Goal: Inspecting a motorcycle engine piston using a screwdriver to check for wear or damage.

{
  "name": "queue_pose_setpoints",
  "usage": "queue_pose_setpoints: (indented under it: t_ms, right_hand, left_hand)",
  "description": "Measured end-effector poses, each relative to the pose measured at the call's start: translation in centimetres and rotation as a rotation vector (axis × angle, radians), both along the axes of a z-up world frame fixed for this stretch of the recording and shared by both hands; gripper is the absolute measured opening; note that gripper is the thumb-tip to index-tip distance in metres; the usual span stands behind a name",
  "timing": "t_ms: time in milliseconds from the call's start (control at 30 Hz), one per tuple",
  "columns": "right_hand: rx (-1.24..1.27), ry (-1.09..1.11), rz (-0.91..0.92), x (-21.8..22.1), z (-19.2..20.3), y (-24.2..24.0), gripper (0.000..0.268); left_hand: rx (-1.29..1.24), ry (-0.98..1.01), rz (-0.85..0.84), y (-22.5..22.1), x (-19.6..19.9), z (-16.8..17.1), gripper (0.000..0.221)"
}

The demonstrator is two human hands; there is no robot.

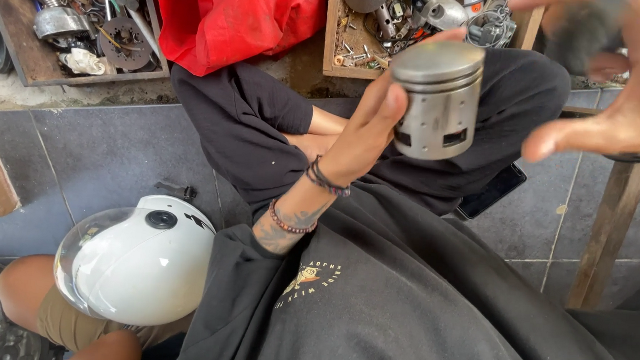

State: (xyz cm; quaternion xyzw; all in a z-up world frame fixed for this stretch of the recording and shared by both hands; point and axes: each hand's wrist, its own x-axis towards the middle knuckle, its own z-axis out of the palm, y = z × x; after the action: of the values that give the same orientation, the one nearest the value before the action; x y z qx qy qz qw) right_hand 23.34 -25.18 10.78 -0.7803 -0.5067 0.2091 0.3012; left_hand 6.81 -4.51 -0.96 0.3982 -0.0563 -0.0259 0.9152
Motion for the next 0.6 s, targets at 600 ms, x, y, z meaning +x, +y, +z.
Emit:
queue_pose_setpoints:
  t_ms: [600]
  right_hand:
    - [-0.081,0.226,-0.1,-0.1,0.4,0.8,0.069]
  left_hand:
    - [-0.047,-0.13,-0.121,-3.8,5.6,-12.0,0.095]
